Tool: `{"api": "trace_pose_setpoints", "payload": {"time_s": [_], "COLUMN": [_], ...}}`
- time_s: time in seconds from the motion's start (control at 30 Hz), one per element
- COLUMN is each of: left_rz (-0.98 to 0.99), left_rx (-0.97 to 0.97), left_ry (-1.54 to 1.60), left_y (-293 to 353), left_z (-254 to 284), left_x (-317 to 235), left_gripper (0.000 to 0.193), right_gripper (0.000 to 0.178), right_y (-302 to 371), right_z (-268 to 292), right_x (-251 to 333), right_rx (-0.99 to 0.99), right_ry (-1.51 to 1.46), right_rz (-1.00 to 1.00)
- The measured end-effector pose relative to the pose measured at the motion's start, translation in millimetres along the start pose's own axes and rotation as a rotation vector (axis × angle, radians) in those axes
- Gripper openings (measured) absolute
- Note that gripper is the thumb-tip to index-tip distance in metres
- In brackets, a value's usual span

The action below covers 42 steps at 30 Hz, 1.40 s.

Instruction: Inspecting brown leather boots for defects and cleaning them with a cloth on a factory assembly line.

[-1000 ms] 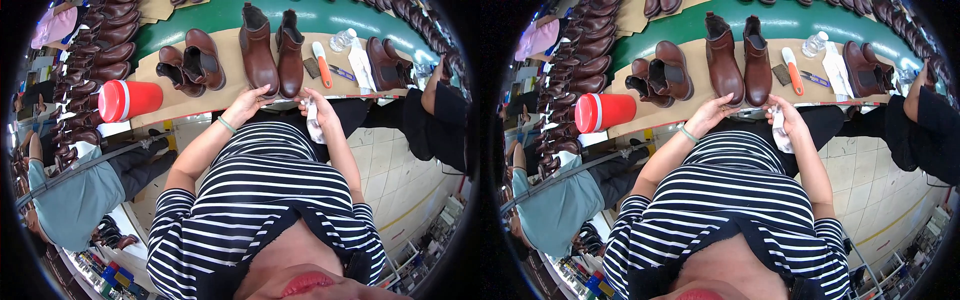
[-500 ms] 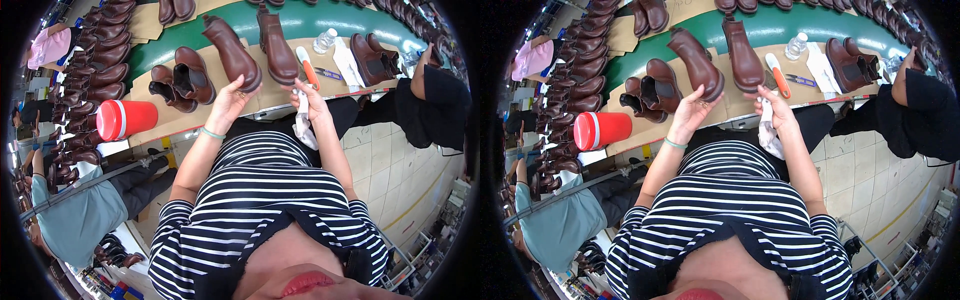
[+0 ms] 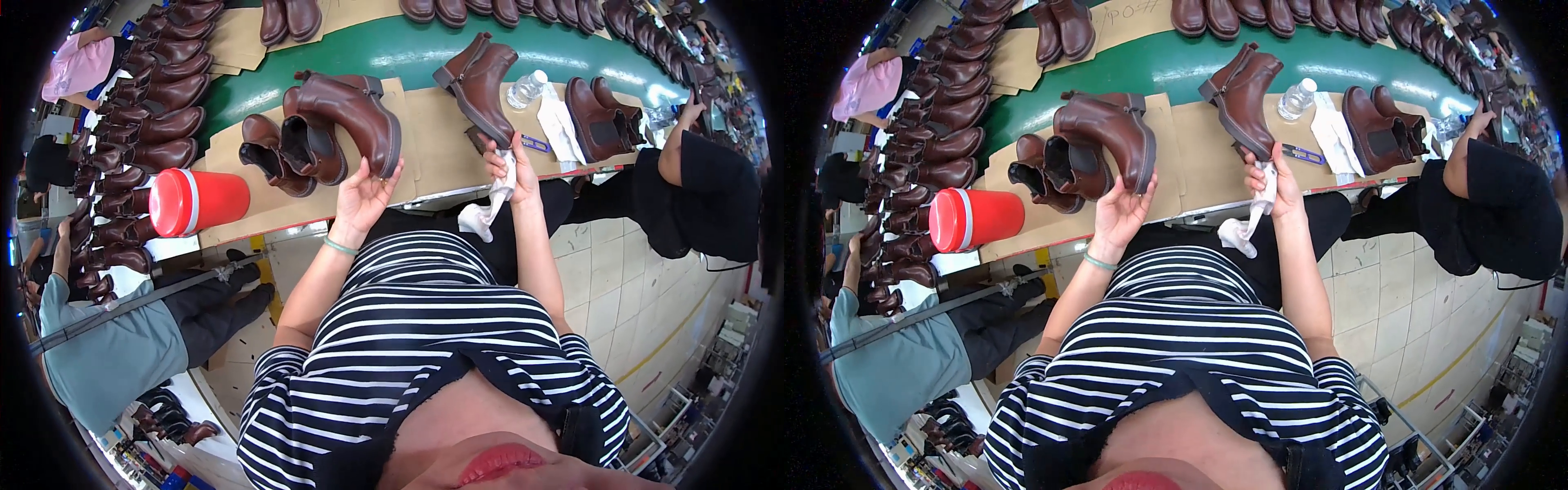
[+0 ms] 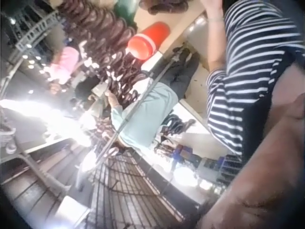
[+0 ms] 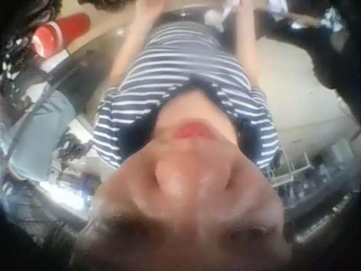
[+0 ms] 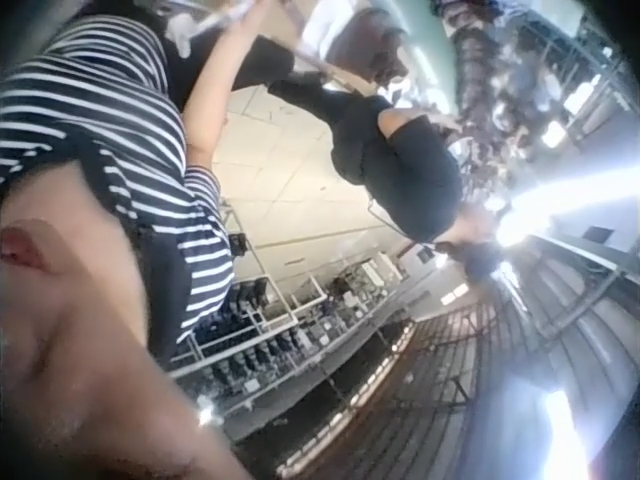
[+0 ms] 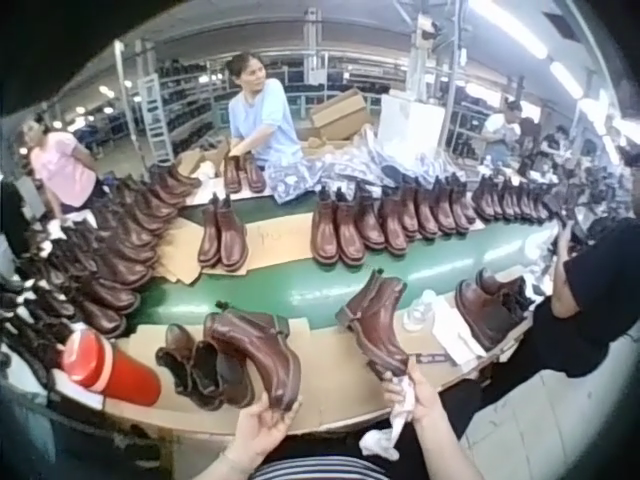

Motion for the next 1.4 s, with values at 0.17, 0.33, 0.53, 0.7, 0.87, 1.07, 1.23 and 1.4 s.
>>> {"api": "trace_pose_setpoints", "payload": {"time_s": [0.17, 0.33, 0.53, 0.7, 0.87, 1.07, 1.23, 1.4], "left_rz": [0.075, 0.078, 0.08, 0.095, 0.092, -0.003, -0.019, -0.364], "left_rx": [0.092, 0.088, 0.079, 0.031, 0.066, -0.105, -0.158, -0.334], "left_ry": [0.092, 0.085, 0.085, 0.052, -0.003, -0.19, -0.349, -0.874], "left_y": [-2, 1, 1, 1, -1, 6, 3, -4], "left_z": [20, 23, 25, 25, 20, 15, -2, -52], "left_x": [-4, -6, -5, -6, -6, -2, -2, 5], "left_gripper": [0.051, 0.054, 0.055, 0.057, 0.053, 0.045, 0.048, 0.065], "right_gripper": [0.058, 0.062, 0.055, 0.05, 0.047, 0.051, 0.046, 0.031], "right_y": [3, 6, 3, 6, 4, 5, 11, 8], "right_z": [18, 34, 51, 51, 55, 57, 47, 35], "right_x": [-12, -17, -28, -39, -36, -36, -38, -27], "right_rx": [-0.048, 0.041, 0.124, 0.014, 0.006, 0.159, -0.086, -0.235], "right_ry": [-0.047, -0.014, 0.012, -0.014, -0.018, 0.041, 0.007, 0.236], "right_rz": [0.062, 0.016, 0.01, 0.042, 0.051, -0.049, 0.077, 0.203]}}
Point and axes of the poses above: each hand's wrist, its own y-axis away from the middle knuckle, its own z-axis out of the back of the hand, x = y × z, the point moved 1 cm from there along -y, towards the middle knuckle, and after that the axes turned 10 degrees about -x, right-handed, at the moved point
